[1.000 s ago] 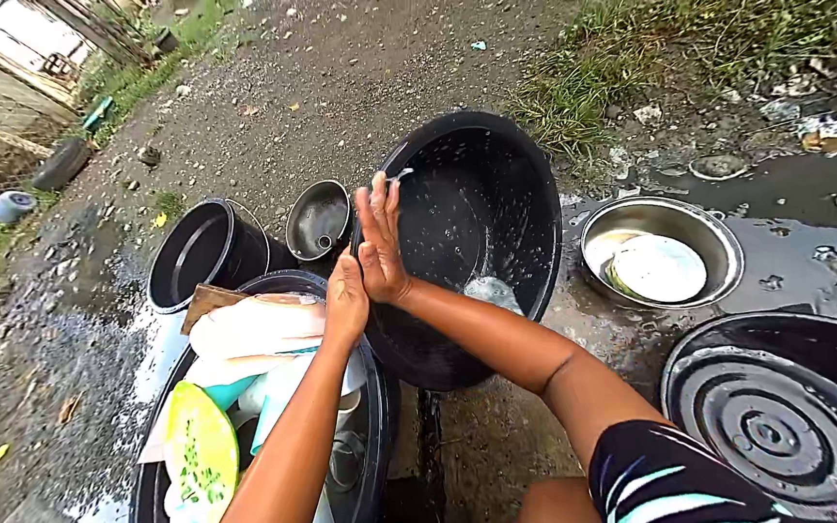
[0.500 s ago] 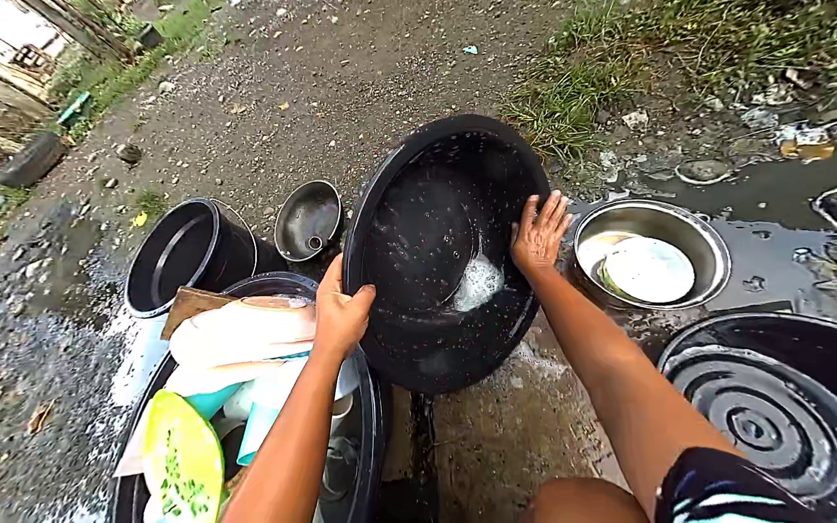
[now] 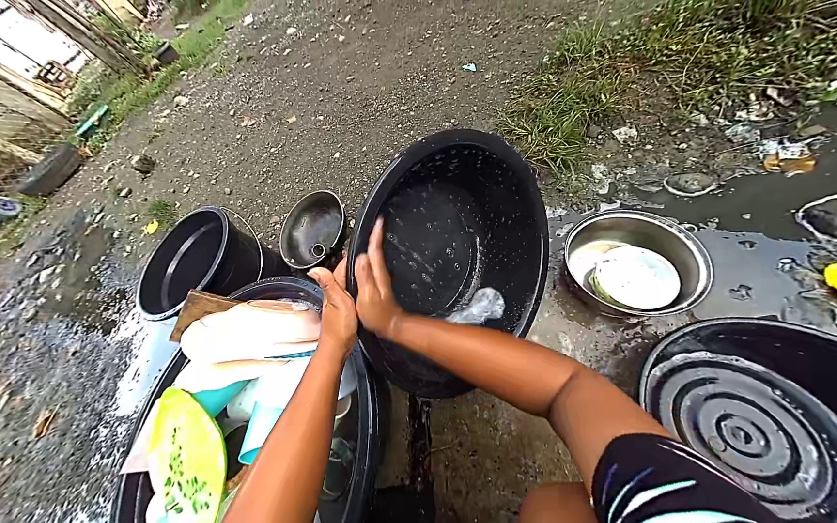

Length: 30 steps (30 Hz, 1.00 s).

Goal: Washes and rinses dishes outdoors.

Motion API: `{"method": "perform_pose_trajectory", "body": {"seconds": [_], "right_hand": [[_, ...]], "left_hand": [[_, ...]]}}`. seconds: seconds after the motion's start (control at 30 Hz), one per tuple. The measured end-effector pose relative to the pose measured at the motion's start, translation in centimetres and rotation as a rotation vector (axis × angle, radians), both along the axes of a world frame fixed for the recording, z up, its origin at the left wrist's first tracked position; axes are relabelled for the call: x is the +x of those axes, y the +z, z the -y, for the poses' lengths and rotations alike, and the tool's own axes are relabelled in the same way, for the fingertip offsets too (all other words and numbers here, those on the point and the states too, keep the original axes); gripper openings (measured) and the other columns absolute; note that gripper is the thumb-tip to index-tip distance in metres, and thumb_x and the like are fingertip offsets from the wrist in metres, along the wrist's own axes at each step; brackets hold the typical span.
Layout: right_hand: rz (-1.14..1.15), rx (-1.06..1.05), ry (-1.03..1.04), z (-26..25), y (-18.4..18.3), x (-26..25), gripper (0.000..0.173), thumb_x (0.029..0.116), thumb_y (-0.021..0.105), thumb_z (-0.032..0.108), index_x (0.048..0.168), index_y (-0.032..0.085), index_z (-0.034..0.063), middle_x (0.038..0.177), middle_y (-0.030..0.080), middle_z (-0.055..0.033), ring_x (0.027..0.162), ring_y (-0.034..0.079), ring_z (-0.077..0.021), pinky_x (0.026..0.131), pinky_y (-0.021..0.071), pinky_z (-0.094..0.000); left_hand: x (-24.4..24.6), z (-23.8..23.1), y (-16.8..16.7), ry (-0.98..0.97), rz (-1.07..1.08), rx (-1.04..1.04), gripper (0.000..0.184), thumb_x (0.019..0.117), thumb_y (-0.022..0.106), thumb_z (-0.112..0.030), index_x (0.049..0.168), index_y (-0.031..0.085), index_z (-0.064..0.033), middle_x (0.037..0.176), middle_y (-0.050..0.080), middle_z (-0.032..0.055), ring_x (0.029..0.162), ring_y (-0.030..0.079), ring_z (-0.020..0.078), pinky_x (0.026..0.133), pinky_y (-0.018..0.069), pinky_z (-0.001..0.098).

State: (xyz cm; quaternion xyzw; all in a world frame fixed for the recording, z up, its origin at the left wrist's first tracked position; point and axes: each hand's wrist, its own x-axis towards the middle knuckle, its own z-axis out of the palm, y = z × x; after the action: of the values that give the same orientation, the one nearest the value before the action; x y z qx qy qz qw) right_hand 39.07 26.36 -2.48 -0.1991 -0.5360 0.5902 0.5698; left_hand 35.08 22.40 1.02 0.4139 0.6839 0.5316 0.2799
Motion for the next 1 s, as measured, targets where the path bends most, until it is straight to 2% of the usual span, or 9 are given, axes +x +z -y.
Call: {"method": "perform_pose_trajectory", "body": {"seconds": [0.13, 0.23, 0.3, 0.4, 0.53, 0.67, 0.77, 0.87, 1.0], "right_hand": [[-0.075, 0.183, -0.316, -4.8, 1.3, -1.4, 0.065, 0.1043, 0.031, 0.014, 0.158, 0.009, -0.0141, 0.168, -0.001, -0.0331, 0.159, -0.002, -0.0397, 0.129, 0.0027, -0.0473], [-0.135, 0.146, 0.024, 0.1, -2.1, -0.3, 0.062, 0.1075, 0.028, 0.013, 0.159, 0.006, -0.0118, 0.169, 0.001, -0.0292, 0.160, 0.001, -0.0298, 0.131, 0.0046, -0.0418], [-0.122, -0.027, 0.271, 2.2, -3.4, 1.2, 0.060, 0.1075, 0.022, 0.013, 0.159, 0.002, -0.0119, 0.169, 0.004, -0.0296, 0.160, 0.008, -0.0264, 0.130, 0.0050, -0.0364], [-0.104, -0.098, 0.286, 1.8, -3.2, 1.5, 0.057, 0.1066, 0.021, 0.007, 0.158, 0.007, -0.0149, 0.168, 0.007, -0.0314, 0.159, 0.009, -0.0295, 0.129, 0.0046, -0.0355], [0.284, 0.112, 0.076, -4.0, -6.1, -0.7, 0.060, 0.1024, 0.041, 0.002, 0.155, 0.020, -0.0174, 0.166, 0.014, -0.0334, 0.158, 0.011, -0.0408, 0.129, 0.0041, -0.0493], [0.692, 0.454, -0.349, -13.6, -12.4, -1.2, 0.057, 0.1051, 0.039, 0.028, 0.152, 0.044, -0.0048, 0.162, 0.036, -0.0244, 0.152, 0.025, -0.0507, 0.116, 0.0144, -0.0774], [0.970, 0.337, -0.338, -18.1, -18.7, 4.9, 0.061, 0.1105, 0.028, 0.036, 0.161, 0.028, 0.0021, 0.170, 0.021, -0.0176, 0.158, 0.014, -0.0414, 0.120, 0.0059, -0.0735], [1.208, 0.439, -0.247, -16.7, -24.6, 11.5, 0.067, 0.1088, 0.031, 0.036, 0.161, 0.021, -0.0037, 0.170, 0.016, -0.0205, 0.159, 0.011, -0.0383, 0.125, 0.0058, -0.0630], [1.411, 0.082, 0.185, -8.3, -23.5, 12.1, 0.083, 0.1070, 0.038, 0.047, 0.159, 0.009, -0.0120, 0.168, -0.001, -0.0326, 0.158, -0.004, -0.0445, 0.125, -0.0059, -0.0638]], "left_hand": [[0.2, -0.1, -0.4, -0.031, 0.008, 0.076, 0.089, 0.1022, -0.011, -0.056, 0.141, 0.047, -0.0004, 0.121, 0.066, -0.0003, 0.112, 0.062, -0.0013, 0.100, 0.0509, 0.0228], [0.1, 0.1, -0.6, -0.032, 0.022, 0.100, 0.095, 0.0994, -0.002, -0.068, 0.143, 0.043, 0.0032, 0.125, 0.065, 0.0011, 0.115, 0.060, -0.0006, 0.102, 0.0491, 0.0222], [0.2, 0.4, -0.9, -0.047, 0.002, 0.101, 0.092, 0.1003, 0.022, -0.072, 0.143, 0.040, 0.0071, 0.127, 0.064, 0.0023, 0.115, 0.060, -0.0014, 0.102, 0.0487, 0.0202], [0.6, 0.0, -0.5, -0.010, -0.072, 0.062, 0.033, 0.1020, 0.055, -0.025, 0.123, 0.058, 0.0009, 0.095, 0.067, -0.0055, 0.086, 0.064, -0.0039, 0.082, 0.0549, 0.0177], [1.9, -0.6, 0.5, -0.027, -0.053, 0.018, 0.019, 0.0973, 0.055, 0.001, 0.116, 0.060, 0.0009, 0.090, 0.070, -0.0022, 0.081, 0.068, 0.0019, 0.077, 0.0592, 0.0230], [2.3, 0.5, -0.3, 0.007, -0.020, 0.028, 0.028, 0.0891, 0.054, 0.010, 0.117, 0.058, 0.0047, 0.092, 0.072, 0.0005, 0.081, 0.071, 0.0032, 0.075, 0.0613, 0.0227], [1.6, 1.6, -1.2, 0.015, -0.022, 0.064, 0.032, 0.0843, 0.053, 0.011, 0.115, 0.059, 0.0043, 0.092, 0.074, -0.0017, 0.082, 0.072, 0.0026, 0.076, 0.0616, 0.0226], [1.0, 1.7, -1.6, -0.024, -0.069, 0.070, 0.030, 0.0839, 0.055, 0.008, 0.113, 0.060, 0.0023, 0.091, 0.073, -0.0046, 0.083, 0.071, 0.0003, 0.078, 0.0609, 0.0218], [1.1, 0.9, -1.4, -0.015, -0.048, 0.045, 0.030, 0.0847, 0.056, 0.007, 0.112, 0.062, -0.0033, 0.089, 0.072, -0.0056, 0.080, 0.070, 0.0003, 0.075, 0.0605, 0.0220]]}}
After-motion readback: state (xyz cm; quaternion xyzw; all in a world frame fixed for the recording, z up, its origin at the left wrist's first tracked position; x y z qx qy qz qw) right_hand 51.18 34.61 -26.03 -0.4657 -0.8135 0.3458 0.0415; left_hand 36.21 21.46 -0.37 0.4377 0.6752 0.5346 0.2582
